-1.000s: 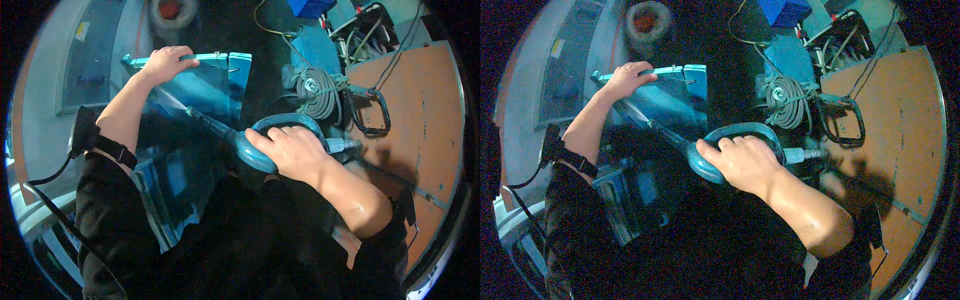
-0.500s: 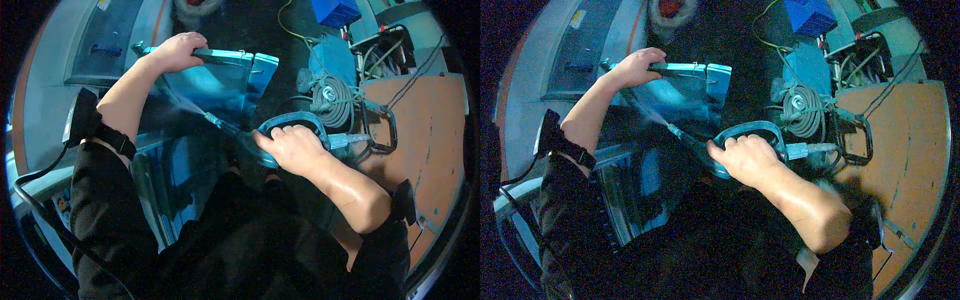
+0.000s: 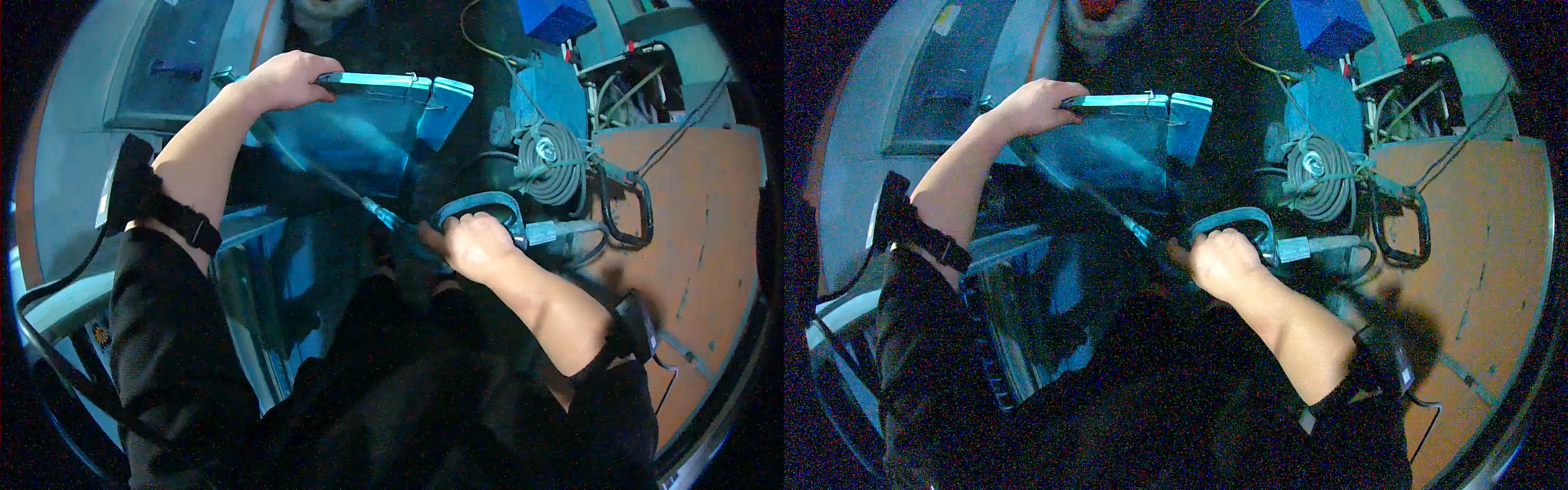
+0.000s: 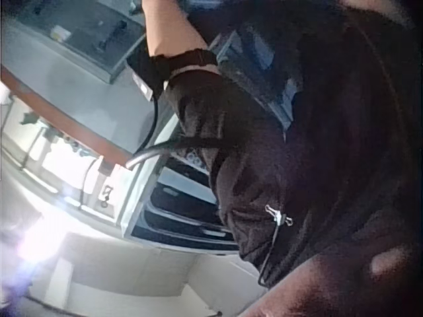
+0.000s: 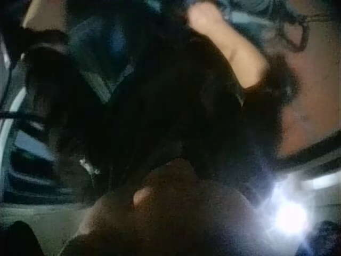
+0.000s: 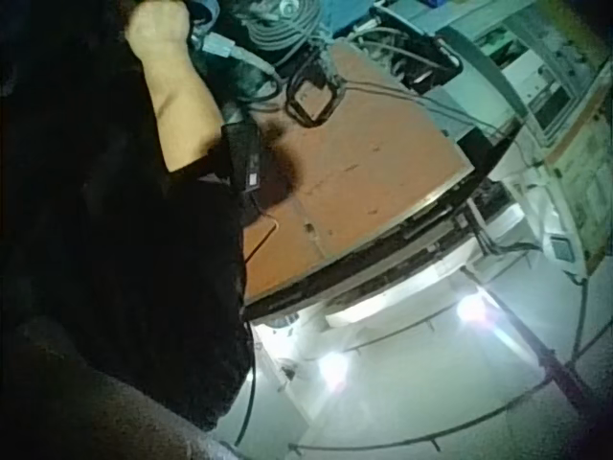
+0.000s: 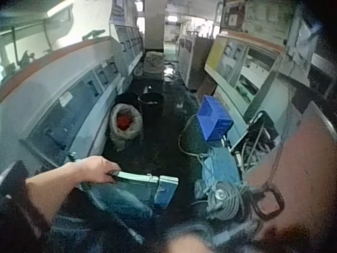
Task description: Using a water spray gun to clean the interior and a detached panel of an industrial machine.
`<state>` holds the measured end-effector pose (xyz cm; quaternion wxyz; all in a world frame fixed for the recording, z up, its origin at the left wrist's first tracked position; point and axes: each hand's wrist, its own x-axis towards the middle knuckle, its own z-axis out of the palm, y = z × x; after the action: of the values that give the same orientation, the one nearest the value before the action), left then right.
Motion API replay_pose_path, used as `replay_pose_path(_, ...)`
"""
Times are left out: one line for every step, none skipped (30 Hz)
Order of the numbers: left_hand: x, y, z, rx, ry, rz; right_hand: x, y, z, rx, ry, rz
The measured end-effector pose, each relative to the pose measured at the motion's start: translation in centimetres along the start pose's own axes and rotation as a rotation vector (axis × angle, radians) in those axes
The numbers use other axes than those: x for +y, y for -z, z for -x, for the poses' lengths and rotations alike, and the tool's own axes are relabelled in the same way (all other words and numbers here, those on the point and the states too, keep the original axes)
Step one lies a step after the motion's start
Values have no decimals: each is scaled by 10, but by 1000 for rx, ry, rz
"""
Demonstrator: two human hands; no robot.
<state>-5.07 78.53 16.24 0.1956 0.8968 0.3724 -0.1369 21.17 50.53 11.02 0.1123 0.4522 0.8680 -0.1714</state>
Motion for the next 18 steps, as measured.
replay_pose_path(2, 2, 2, 13, 4, -6, 0, -3, -1, -3, -7, 2)
replay_pose_path(3, 3, 4, 26, 8, -12, 0, -6, -3, -15, -14, -5)
replay_pose_path(3, 4, 7, 39, 17, -14, 0, -8, -4, -30, -17, -12)
replay_pose_path(3, 7, 8, 34, -2, -13, -1, -8, -6, -45, -19, -17)
replay_pose_path(5, 9, 9, 29, -20, -12, -2, -6, -7, -58, -24, -25)
replay_pose_path(6, 10, 9, 23, -37, -13, -4, -4, -9, -70, -28, -33)
replay_pose_path(6, 11, 10, 30, -57, -3, -5, -3, -10, -81, -32, -42)
replay_pose_path(6, 10, 10, 36, -78, 8, -6, -2, -11, -92, -34, -39)
replay_pose_path(9, 11, 9, 45, -101, 17, -6, -3, -12, -101, -38, -35)
replay_pose_path(13, 13, 9, 32, -119, 10, -5, -4, -13, -110, -43, -32)
replay_pose_path(17, 16, 8, 19, -138, 3, -4, -6, -14, -142, -70, -51)
replay_pose_path(21, 19, 7, 4, -155, -4, -3, -8, -18, -174, -95, -73)
replay_pose_path(24, 20, 4, -15, -138, -18, -3, -8, -19, -205, -122, -95)
replay_pose_path(27, 20, 0, -34, -122, -32, -3, -6, -18, -202, -116, -89)
replay_pose_path(27, 21, 0, -53, -99, -47, -5, 3, -17, -198, -102, -81)
replay_pose_path(25, 20, 0, -63, -90, -48, -6, 7, -17, -194, -90, -74)
replay_pose_path(22, 20, -2, -74, -83, -49, -6, 6, -16, -168, -82, -67)
replay_pose_path(21, 20, -7, -82, -83, -51, -5, 4, -15, -142, -83, -60)
